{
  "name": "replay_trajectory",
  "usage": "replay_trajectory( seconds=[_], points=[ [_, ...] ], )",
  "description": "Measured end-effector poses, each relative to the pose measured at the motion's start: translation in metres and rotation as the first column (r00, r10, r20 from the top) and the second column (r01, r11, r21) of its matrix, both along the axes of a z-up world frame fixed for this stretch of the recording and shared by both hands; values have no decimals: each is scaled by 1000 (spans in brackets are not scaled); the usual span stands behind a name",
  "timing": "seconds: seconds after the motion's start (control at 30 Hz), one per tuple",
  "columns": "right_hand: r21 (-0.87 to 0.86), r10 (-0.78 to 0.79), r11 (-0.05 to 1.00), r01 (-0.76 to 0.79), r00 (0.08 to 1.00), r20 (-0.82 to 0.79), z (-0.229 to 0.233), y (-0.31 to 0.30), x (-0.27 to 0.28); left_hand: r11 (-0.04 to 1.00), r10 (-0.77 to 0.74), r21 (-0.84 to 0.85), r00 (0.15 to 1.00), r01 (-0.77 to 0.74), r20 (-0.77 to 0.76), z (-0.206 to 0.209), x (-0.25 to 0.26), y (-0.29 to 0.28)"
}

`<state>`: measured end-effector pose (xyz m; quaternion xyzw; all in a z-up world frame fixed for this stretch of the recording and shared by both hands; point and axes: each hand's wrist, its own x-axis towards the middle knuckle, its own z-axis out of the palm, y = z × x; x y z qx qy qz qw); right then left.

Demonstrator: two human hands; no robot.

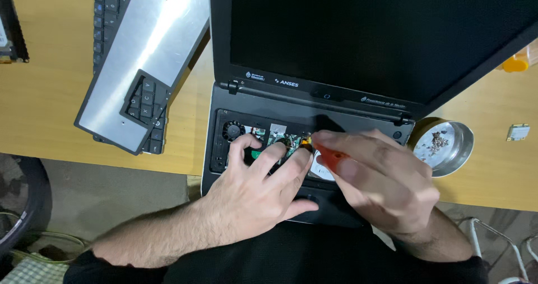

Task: The person installs a hard drive into a disassembled laptop. They align the drive in the bay, secure it with screws using a screwdriver, and connect the internal ribbon cable to the motherboard.

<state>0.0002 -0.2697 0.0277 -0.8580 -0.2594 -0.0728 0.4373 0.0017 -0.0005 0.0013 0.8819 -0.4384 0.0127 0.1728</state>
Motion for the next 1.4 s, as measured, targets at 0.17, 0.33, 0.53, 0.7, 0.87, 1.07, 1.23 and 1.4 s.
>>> replay_trajectory(
  seconds=[0.17,0.33,0.53,0.7,0.87,1.07,1.23,1.4],
  points=[
    [-90,40,995,-33,996,77,6,-1,-1,1000,5,-9,1000,-6,-23,-3,-2,0],
    [-17,34,999,-33,994,104,-9,-4,0,1000,1,-12,1000,-1,-14,-3,-1,0],
    [5,26,1000,-26,993,111,-6,-6,-1,1000,10,-10,1000,-10,6,-1,0,0],
    [22,-2,1000,2,1000,-2,-3,-3,-3,1000,7,-15,1000,-7,-2,-3,-2,0],
    [34,-97,995,93,985,141,-21,7,-5,1000,8,-23,1000,-8,2,0,0,0],
    [78,55,995,-62,995,78,-11,-10,2,1000,13,-23,1000,-13,18,-1,-1,0],
    [40,-22,999,16,988,154,-13,-1,5,1000,8,-4,1000,-8,-2,0,-1,-1],
    [-12,-57,998,60,982,182,-6,3,6,1000,12,-4,1000,-12,28,1,0,-2]
  ],
)
